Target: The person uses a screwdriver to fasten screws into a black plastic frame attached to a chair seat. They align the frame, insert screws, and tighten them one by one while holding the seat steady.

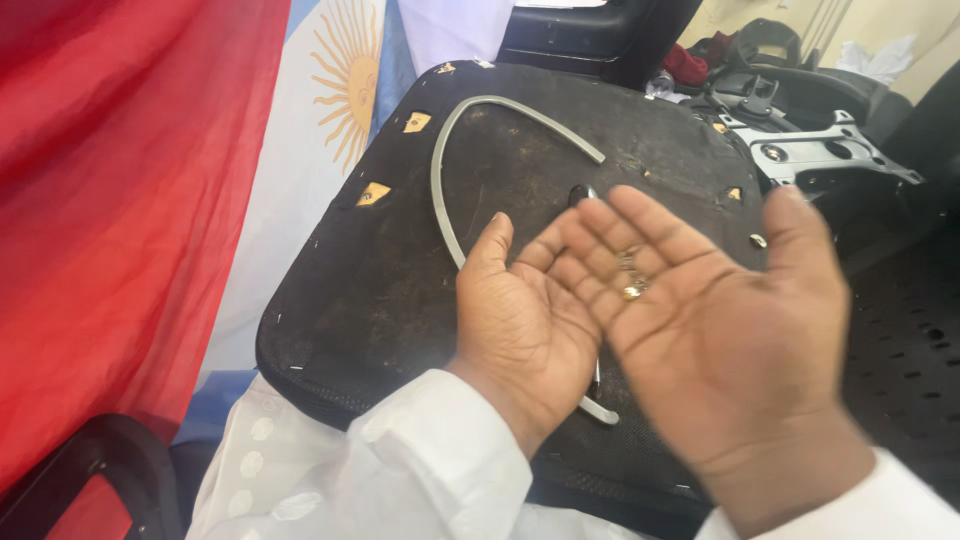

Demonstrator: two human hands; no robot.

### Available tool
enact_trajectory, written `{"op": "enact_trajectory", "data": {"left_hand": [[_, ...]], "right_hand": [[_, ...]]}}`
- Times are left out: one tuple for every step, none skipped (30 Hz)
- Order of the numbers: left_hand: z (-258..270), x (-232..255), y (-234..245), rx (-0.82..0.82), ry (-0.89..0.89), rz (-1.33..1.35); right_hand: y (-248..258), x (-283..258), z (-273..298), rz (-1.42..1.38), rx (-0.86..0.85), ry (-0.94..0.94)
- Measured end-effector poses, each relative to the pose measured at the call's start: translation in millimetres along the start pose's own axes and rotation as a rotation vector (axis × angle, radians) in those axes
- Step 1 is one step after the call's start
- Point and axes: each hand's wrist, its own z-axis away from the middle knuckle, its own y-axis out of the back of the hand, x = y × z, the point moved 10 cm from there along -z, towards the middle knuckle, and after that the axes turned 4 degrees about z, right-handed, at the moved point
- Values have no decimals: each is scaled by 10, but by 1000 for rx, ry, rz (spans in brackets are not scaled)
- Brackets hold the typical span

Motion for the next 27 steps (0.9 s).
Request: {"op": "enact_trajectory", "data": {"left_hand": [[-16,-8,-19,-3,-30,68],[-18,-40,-64,-38,-26,94],[-10,-48,-103,-72,-29,123],[2,-43,-140,-107,-32,152],[13,-48,-150,-116,-24,171],[27,-55,-157,-125,-17,190],[41,-61,-167,-134,-9,205],[51,-56,-177,-144,-8,205],[60,-43,-181,-154,-11,208],[69,-29,-183,-164,-14,211],[75,-31,-176,-167,-6,212],[81,-37,-164,-171,1,213],[82,-47,-150,-174,10,214],[83,-47,-169,-215,9,246],[81,-48,-186,-257,8,278],[81,-43,-197,-298,7,310],[86,-53,-214,-349,25,317],[94,-60,-227,-400,42,323],[104,-62,-240,-450,58,330],[92,-71,-207,-448,58,295],[90,-81,-173,-444,55,262],[90,-91,-143,-440,52,229],[212,-139,-259,-613,125,283],[388,-178,-349,-787,195,338],[578,-210,-429,-959,265,397],[469,-346,-260,-737,256,312],[417,-489,-52,-515,247,223]], "right_hand": [[-60,34,22,-39,-5,25],[-109,60,58,-78,-10,51],[-157,67,81,-115,-20,70],[-257,74,98,-185,-91,62],[-347,75,118,-255,-161,53],[-430,67,134,-326,-230,44],[-479,69,146,-388,-268,27],[-524,68,160,-451,-305,11],[-559,75,169,-488,-332,-3],[-592,83,179,-524,-359,-18],[-609,93,191,-537,-373,-23],[-616,97,196,-540,-379,-26],[-620,99,202,-544,-384,-26],[-616,97,205,-538,-381,-24],[-601,60,205,-338,-369,47],[-584,23,206,-137,-348,114],[-575,-67,210,259,-307,247],[-590,-142,228,654,-255,377],[-573,-175,234,858,-206,405],[-553,-244,257,1062,-154,431],[-534,-307,283,1266,-101,452],[-510,-295,289,1413,-104,400],[-466,-285,308,1558,-102,344],[-410,-256,328,1702,-100,284],[-323,-225,360,1813,-83,203],[-229,-204,407,1921,-67,119],[-74,-177,448,2050,-27,-31]]}}
